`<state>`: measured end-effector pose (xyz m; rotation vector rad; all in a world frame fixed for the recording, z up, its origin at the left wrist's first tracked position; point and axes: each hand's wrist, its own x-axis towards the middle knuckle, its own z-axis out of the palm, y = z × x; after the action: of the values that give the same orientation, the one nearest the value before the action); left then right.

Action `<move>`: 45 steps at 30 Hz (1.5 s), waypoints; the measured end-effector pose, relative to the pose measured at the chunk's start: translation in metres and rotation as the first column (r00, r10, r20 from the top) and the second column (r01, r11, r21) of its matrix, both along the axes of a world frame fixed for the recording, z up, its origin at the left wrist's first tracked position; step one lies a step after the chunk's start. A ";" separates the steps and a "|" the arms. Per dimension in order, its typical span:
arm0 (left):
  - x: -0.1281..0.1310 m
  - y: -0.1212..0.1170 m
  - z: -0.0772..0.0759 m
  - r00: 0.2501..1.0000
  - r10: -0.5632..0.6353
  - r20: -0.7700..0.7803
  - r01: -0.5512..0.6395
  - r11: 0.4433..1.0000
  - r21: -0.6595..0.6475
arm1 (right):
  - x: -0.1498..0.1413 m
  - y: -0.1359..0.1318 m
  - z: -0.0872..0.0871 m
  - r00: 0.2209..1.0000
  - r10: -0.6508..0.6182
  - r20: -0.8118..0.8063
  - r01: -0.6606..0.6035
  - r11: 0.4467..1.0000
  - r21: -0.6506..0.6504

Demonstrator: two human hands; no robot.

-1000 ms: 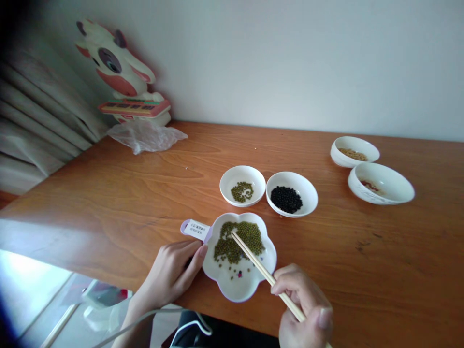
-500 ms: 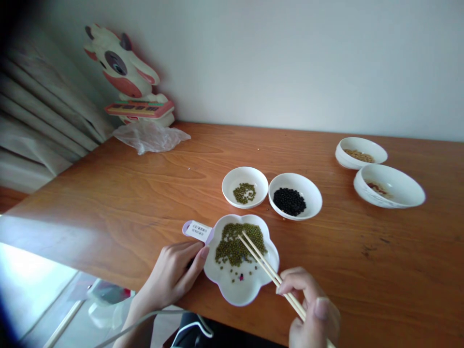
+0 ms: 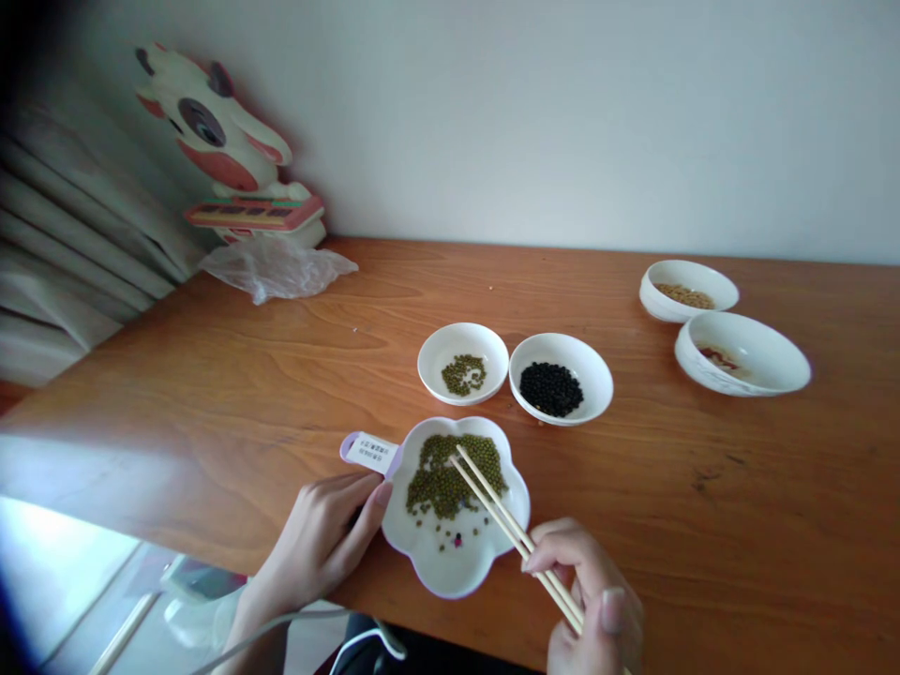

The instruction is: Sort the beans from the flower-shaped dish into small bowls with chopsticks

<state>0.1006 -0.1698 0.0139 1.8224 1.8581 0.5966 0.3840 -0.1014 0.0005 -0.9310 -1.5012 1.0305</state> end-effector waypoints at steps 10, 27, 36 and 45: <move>0.001 0.001 0.002 1.000 0.009 -0.007 -0.009 1.000 0.021 | 0.002 0.002 -0.010 0.999 0.022 0.039 -0.021 1.000 -0.013; 0.002 0.000 0.004 1.000 -0.002 -0.022 0.003 1.000 0.021 | -0.006 -0.011 -0.003 0.980 -0.200 -0.013 0.200 0.970 0.140; 0.002 0.000 0.004 1.000 -0.004 -0.007 0.004 0.999 0.046 | 0.000 -0.004 0.011 0.970 -0.223 -0.097 0.230 0.972 0.058; 0.001 0.000 0.007 1.000 -0.014 -0.012 0.014 0.999 0.051 | -0.002 0.001 0.016 0.991 -0.128 0.043 0.125 0.990 0.058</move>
<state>0.1020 -0.1694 0.0206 1.8733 1.8519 0.6355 0.3820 -0.1005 0.0160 -1.0036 -1.4816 0.8768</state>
